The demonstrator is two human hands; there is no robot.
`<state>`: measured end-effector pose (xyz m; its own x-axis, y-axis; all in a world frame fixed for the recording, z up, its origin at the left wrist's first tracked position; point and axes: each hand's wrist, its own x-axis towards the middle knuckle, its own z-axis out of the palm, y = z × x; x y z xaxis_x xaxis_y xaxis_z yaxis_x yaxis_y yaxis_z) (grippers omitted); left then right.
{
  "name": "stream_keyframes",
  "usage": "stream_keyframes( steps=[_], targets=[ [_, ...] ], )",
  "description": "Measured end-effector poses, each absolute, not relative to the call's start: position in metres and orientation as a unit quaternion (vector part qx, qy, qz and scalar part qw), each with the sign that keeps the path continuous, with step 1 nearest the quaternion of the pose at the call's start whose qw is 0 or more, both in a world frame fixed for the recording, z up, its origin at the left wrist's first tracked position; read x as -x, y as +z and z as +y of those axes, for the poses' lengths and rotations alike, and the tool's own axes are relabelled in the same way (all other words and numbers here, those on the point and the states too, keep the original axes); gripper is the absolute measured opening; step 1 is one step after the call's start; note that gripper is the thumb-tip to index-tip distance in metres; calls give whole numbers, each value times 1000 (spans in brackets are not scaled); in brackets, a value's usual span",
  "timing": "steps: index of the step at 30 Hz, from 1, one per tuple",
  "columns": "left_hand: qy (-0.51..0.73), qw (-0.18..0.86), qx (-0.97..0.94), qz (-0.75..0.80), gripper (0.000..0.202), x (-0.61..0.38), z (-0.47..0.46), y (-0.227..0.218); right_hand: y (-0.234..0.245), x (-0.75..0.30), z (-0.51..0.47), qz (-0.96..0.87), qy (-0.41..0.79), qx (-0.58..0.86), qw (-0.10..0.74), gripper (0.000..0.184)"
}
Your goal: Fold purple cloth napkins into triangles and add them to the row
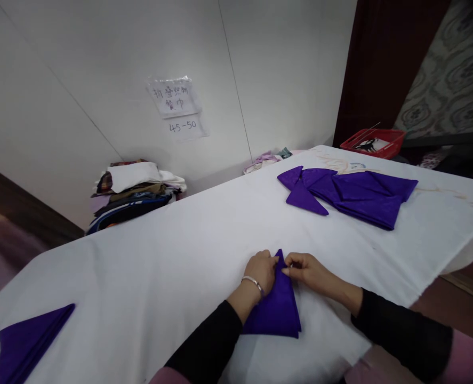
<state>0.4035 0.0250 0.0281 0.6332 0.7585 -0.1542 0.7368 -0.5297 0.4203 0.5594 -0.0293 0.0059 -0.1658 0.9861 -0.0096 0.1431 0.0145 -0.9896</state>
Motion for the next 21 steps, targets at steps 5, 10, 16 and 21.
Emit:
stream_keyframes(
  steps=[5, 10, 16, 21],
  targets=[
    [15, 354, -843, 405, 29, -393, 51, 30, -4, -559, -7, -568, 481, 512, 429, 13],
    [47, 424, -807, 408, 44, -386, 57, 30, -6, -560, 4, -608, 378, 565, 410, 11],
    [66, 423, -784, 451, 41, -390, 46, 25, -2, -562, 6, -682, 293, 554, 376, 16],
    [74, 376, -792, 476, 40, -392, 42, 22, -2, -563, 8, -698, 264, 558, 362, 13]
  ],
)
